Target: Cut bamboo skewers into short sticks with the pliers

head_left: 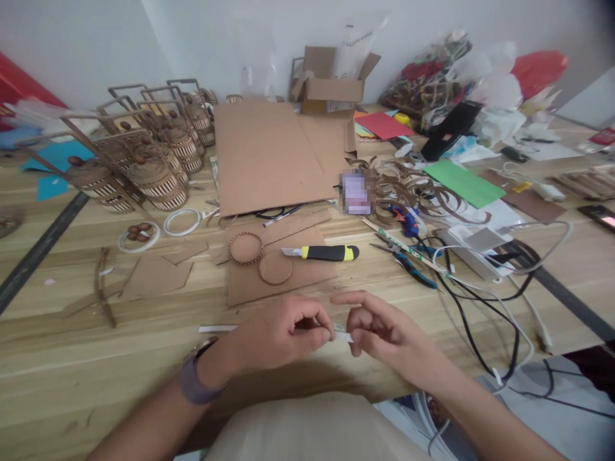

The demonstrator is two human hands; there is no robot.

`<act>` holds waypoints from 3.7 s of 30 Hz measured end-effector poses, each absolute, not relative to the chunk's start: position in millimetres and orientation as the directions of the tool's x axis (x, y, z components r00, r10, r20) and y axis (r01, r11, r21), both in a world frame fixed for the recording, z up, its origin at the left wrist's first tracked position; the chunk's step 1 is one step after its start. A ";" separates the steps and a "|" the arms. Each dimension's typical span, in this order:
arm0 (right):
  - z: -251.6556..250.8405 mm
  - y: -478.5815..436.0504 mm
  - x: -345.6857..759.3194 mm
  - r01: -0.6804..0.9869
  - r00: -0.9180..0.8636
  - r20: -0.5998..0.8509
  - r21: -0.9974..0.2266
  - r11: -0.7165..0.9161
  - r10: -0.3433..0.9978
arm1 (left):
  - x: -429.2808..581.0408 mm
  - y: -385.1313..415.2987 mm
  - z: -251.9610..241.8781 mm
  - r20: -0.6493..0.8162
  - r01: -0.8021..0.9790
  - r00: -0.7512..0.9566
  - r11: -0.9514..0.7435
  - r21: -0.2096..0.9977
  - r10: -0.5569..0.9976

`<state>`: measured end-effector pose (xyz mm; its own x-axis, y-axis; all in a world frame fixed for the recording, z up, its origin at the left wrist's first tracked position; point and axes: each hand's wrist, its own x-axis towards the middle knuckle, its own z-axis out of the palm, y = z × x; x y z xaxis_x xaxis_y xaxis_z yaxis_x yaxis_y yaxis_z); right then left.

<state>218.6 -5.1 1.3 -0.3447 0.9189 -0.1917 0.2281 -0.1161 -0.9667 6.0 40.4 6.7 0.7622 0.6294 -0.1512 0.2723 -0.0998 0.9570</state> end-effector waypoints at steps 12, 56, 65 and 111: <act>-42.4 10.7 266.2 0.893 -0.211 0.471 -0.264 0.365 0.857 | -3.3 45.5 -17.2 -0.177 0.366 0.565 -0.053 0.929 0.806; -10.2 6.7 194.6 0.782 -0.413 0.325 -0.353 0.514 0.851 | -10.4 13.2 -23.8 -0.109 0.472 0.396 -0.101 0.876 0.912; -23.0 10.1 184.7 0.729 -0.366 0.211 -0.541 0.420 0.907 | -20.1 11.9 -27.8 -0.348 0.302 0.253 0.268 0.915 0.903; -42.1 73.8 340.0 1.000 -0.028 0.111 0.002 0.028 0.993 | -3.3 15.9 -48.8 -0.375 0.017 0.201 0.380 0.925 0.905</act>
<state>340.0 73.8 -42.1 -0.0278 0.9935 0.1107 0.9996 0.0278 0.0019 -3.3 15.9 -48.8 0.2011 0.9049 -0.3751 0.0167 0.3797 0.9250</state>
